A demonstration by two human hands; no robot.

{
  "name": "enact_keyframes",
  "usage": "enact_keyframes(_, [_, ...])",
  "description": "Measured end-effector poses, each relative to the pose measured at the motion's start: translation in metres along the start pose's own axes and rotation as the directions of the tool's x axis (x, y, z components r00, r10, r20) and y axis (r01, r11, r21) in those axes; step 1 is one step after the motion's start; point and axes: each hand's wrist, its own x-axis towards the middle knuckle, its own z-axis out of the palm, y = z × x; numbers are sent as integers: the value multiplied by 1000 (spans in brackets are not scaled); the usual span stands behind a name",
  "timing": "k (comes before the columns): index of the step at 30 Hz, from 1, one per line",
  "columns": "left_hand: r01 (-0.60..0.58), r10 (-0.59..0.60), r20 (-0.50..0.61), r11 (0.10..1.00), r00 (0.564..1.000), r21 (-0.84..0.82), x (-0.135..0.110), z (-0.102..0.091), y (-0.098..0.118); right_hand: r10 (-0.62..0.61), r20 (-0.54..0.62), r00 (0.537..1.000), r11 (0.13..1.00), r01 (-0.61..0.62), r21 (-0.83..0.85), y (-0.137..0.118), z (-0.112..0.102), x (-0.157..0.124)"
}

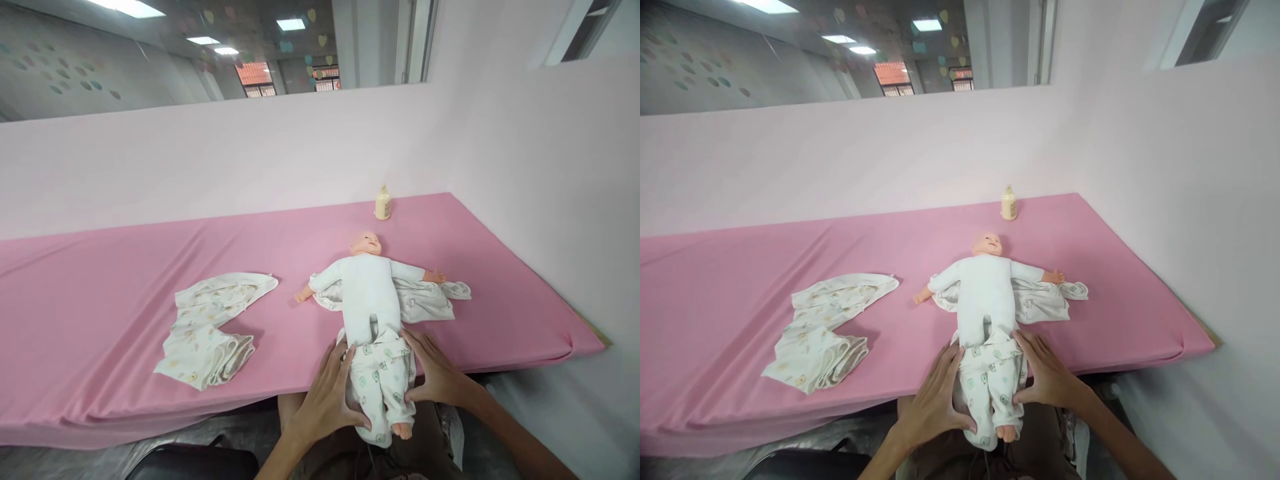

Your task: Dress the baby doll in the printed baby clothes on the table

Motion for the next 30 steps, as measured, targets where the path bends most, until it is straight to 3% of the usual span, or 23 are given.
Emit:
enact_keyframes(8, [-111,123,-141,989,982,93,-4,4,12,-91,-235,968,995,78,-65,-4,6,11])
enact_keyframes(15, [-53,56,-186,998,981,24,-9,12,31,-109,-225,968,994,99,-54,-15,3,13])
enact_keyframes(20, [15,-33,-242,997,970,-74,-19,20,40,-108,-211,972,986,132,105,-22,-6,8])
enact_keyframes(24, [105,-128,-221,988,967,-111,-35,31,40,8,-159,987,963,36,267,-26,-11,-3])
enact_keyframes(30, [239,-264,-113,952,958,-193,-50,43,33,217,-33,976,922,-194,334,-36,-14,-22])
